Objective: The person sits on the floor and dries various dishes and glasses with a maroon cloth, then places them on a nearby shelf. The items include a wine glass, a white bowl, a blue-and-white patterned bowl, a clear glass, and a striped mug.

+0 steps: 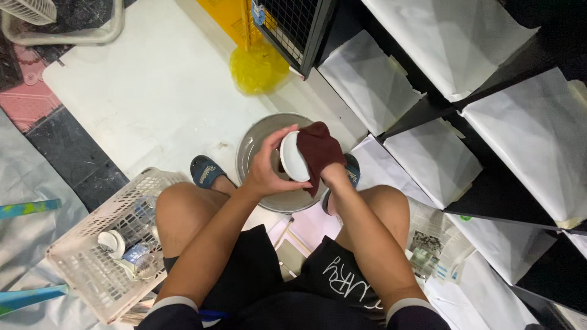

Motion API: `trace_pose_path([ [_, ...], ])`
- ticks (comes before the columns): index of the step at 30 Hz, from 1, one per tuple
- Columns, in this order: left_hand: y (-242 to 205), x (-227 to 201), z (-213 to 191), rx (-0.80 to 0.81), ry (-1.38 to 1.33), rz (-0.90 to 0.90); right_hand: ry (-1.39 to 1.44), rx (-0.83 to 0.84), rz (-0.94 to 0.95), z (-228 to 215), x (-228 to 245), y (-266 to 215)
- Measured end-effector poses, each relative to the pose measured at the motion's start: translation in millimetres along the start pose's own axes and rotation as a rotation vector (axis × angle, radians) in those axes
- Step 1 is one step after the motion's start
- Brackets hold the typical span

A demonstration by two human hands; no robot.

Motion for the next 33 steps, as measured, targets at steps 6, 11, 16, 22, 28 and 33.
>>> trace_pose_path([
  [6,-17,35,-1,-0.148,-0.378,-0.168,-0.334,0.106,-0.090,-17,-10,2],
  [11,-53,106,7,-0.150,-0.696,-0.422,0.361,-0.101,0.091,-8,10,-20],
  [16,-92,186,26,-0.192,-0.946,-0.493,-0.295,-0.167,-0.620,40,24,-34],
  [22,-97,202,21,-0.215,-0.932,-0.273,-0.258,-0.333,-0.545,72,0,-37],
  [28,-69,154,4,-0.391,-1.085,-0.397,0.103,-0.200,-0.369,62,2,-24],
  [33,-55,133,-10,-0.506,-0.983,-0.508,-0.037,-0.282,-0.321,22,19,-21],
])
Point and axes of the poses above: each hand's wrist, its own y-axis towards the middle knuckle, its own z-axis out of the palm, x = y × z, the point moved 1 cm from there along y, towards the middle knuckle, and after that the axes turned 14 degrees about -y, right-handed, at the moved point
